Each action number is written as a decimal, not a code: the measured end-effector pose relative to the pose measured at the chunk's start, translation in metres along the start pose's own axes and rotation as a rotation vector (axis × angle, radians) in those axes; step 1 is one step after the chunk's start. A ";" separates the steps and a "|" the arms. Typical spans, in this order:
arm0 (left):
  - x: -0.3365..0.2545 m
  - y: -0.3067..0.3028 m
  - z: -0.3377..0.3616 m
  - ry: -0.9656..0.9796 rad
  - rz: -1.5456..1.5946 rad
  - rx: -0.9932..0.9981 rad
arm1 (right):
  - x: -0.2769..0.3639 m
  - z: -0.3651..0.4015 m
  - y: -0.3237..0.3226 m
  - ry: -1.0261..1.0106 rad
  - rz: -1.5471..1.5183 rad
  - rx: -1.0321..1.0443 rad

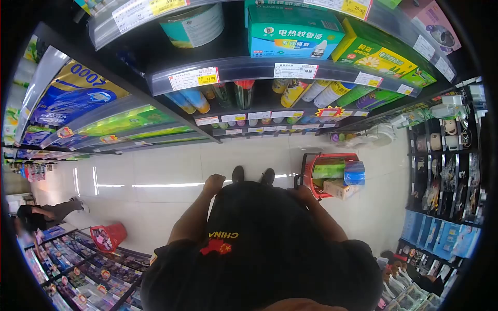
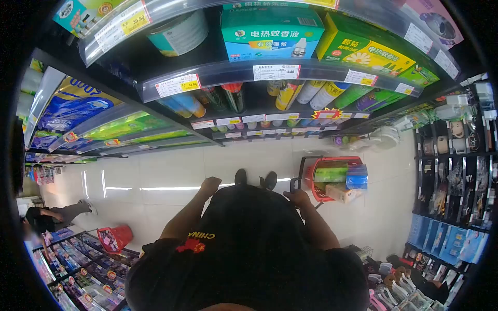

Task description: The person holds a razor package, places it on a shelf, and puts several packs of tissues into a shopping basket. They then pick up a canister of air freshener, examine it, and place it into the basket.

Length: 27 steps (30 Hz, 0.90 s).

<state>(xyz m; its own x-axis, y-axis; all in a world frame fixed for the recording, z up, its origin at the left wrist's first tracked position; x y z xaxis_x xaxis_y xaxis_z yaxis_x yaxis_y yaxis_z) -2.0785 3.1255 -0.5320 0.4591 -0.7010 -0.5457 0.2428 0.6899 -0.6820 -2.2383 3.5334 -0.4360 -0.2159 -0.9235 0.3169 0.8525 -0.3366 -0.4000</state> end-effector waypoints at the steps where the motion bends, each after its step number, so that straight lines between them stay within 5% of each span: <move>1: 0.004 0.004 -0.001 -0.032 0.024 0.010 | -0.003 0.002 0.001 -0.007 0.022 -0.003; 5: 0.001 0.004 -0.001 -0.039 -0.029 0.060 | -0.025 0.003 0.016 -0.020 0.098 -0.009; 6: -0.017 -0.003 0.006 0.171 -0.214 0.035 | -0.029 0.003 0.021 -0.022 0.117 -0.008; 8: -0.018 -0.003 0.007 0.160 -0.210 0.059 | -0.067 -0.027 0.048 -0.089 0.141 -0.026; 15: 0.021 0.015 0.004 0.022 -0.045 0.053 | -0.054 -0.008 0.049 -0.239 -0.022 -0.160; 21: 0.002 -0.004 0.004 0.189 -0.196 0.110 | -0.032 0.022 0.037 -0.070 -0.013 -0.099; 23: 0.000 -0.012 0.007 0.112 -0.107 0.067 | -0.034 0.023 0.038 -0.039 -0.062 -0.099; 27: -0.028 -0.031 0.013 0.190 -0.283 0.116 | -0.060 0.005 0.062 -0.473 0.182 -0.132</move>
<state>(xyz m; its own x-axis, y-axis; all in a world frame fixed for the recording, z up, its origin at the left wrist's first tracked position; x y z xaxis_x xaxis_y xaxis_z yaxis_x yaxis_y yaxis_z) -2.0875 3.1263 -0.4890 0.1959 -0.8807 -0.4313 0.4379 0.4721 -0.7651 -2.1700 3.5689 -0.4751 0.1951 -0.7954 0.5738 0.7822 -0.2267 -0.5803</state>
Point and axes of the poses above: each hand's wrist, its own z-axis away from the middle knuckle, its own y-axis out of the palm, x = y × z, the point moved 7 cm from there along -z, towards the middle knuckle, and after that the axes turned 1 degree about y, right-handed, at the moved point
